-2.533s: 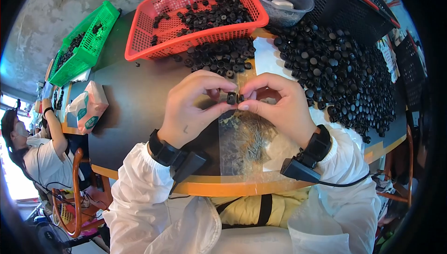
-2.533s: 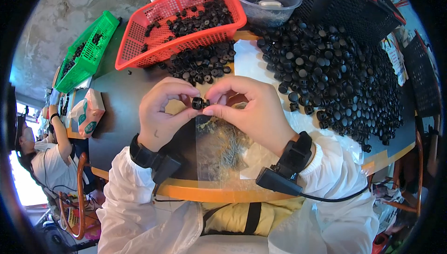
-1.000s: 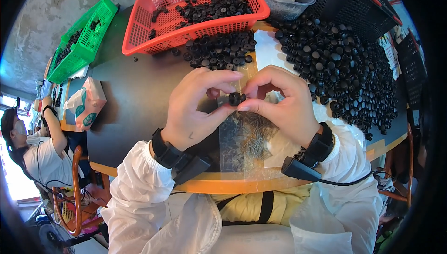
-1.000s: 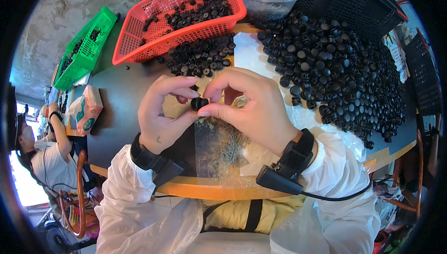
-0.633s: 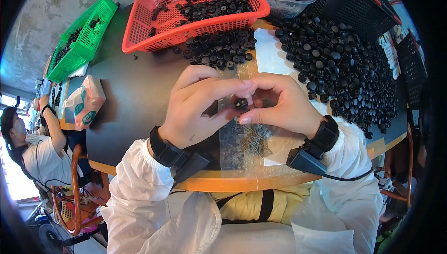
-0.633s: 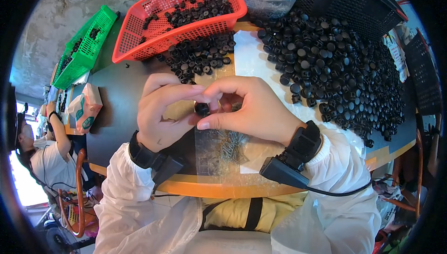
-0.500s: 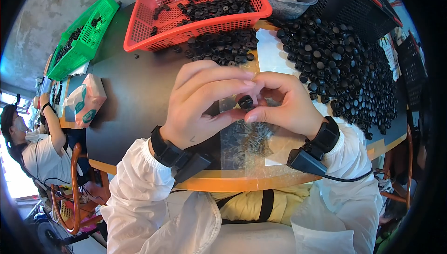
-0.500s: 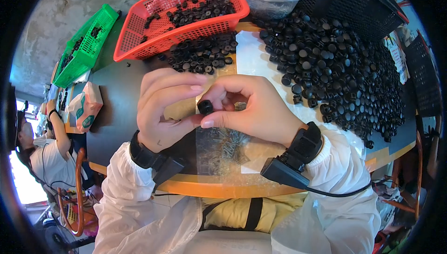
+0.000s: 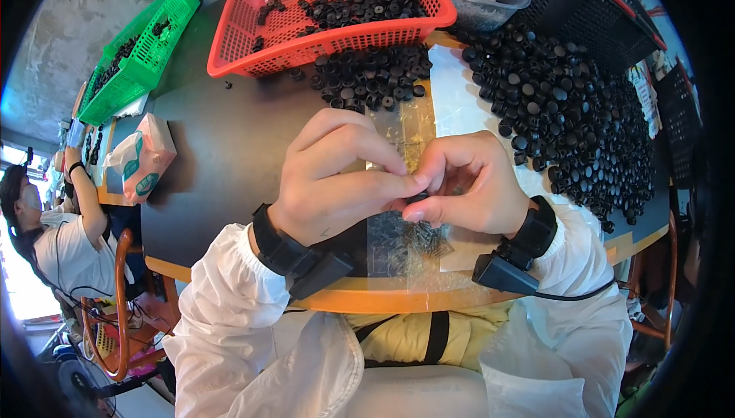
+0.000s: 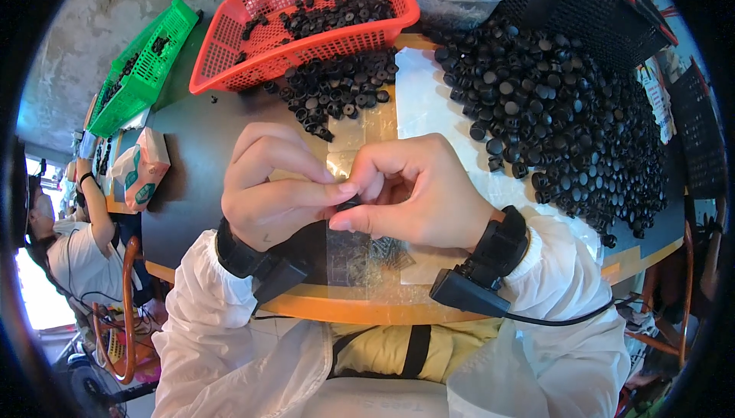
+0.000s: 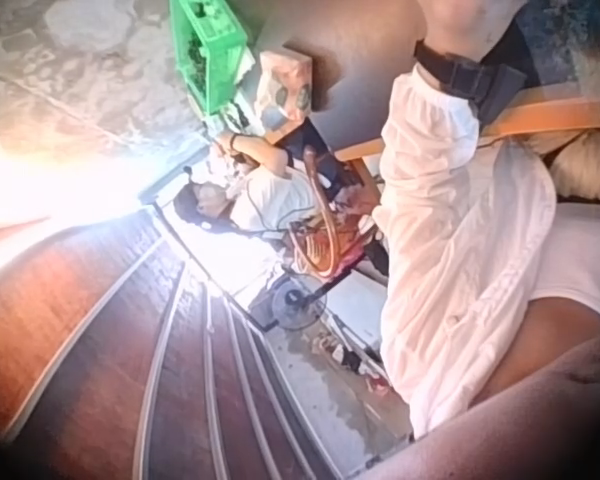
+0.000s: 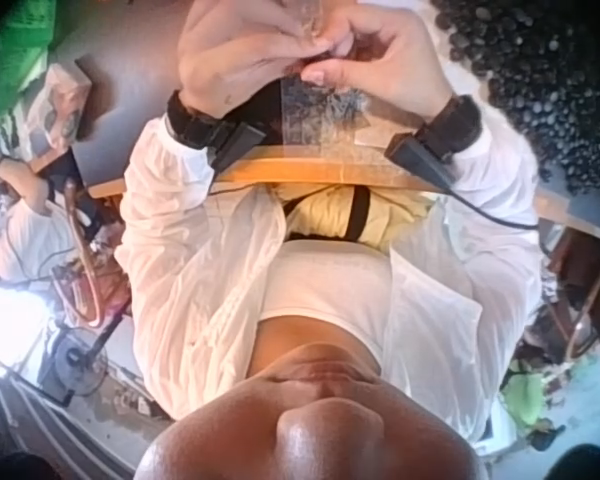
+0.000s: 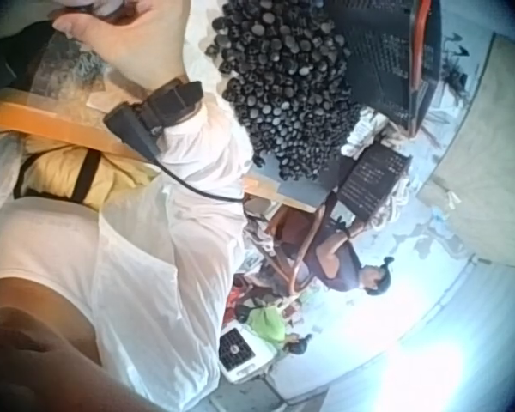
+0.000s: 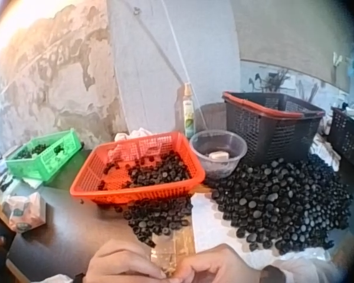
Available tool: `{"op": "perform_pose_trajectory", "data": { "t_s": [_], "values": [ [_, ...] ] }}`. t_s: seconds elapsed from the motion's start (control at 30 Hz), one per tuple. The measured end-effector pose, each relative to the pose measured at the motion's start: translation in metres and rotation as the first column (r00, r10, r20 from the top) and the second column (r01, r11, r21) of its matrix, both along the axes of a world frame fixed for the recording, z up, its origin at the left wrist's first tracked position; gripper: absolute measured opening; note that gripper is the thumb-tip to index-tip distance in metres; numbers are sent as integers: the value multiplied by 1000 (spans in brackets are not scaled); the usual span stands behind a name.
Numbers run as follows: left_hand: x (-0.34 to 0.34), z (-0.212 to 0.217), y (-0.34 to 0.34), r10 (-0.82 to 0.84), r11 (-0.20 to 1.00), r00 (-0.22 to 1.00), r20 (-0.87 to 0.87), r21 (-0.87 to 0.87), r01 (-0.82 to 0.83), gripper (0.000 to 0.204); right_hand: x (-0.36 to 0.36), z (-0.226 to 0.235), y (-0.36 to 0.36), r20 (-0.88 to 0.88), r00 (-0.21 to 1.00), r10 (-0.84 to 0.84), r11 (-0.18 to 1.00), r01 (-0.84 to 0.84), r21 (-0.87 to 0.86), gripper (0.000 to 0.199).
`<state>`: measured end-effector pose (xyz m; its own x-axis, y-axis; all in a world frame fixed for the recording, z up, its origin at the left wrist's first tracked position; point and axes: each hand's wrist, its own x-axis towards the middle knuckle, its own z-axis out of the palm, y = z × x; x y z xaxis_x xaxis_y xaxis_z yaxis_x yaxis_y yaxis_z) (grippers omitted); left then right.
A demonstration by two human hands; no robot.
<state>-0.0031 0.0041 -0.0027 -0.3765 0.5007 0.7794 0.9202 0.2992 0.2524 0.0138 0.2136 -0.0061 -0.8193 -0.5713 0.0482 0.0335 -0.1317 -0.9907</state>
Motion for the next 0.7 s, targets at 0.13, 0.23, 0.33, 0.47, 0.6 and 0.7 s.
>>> {"op": "perform_pose_trajectory", "data": {
  "t_s": [0.13, 0.23, 0.33, 0.47, 0.6, 0.7],
  "values": [
    [5, 2, -4, -31, 999, 999, 10, -36, 31, 30, -3, 4, 3, -109, 993, 34, 994, -22, 108, 21],
    [2, 2, 0, 19, 1000, 1000, 6, -21, -19, 33, -11, 5, 3, -190, 982, 23, 990, 3, 138, 21],
    [1, 1, 3, 127, 992, 991, -40, -5, -127, 50, -22, 20, 10, -710, 703, -50, 870, 379, 315, 22],
    [-5, 0, 1, 259, 966, 965, 32, -17, -259, 41, -49, 24, 50, -973, 230, -6, 302, 928, 218, 25],
    [-7, -3, 2, 276, 961, 957, 87, -16, -276, 28, -72, 27, 92, -989, 100, 108, 108, 988, 112, 26],
    [-7, -7, 5, 226, 972, 961, 158, -101, -212, 22, -71, 30, 81, -989, 100, 111, 123, 986, 114, 28]
  ]
}}
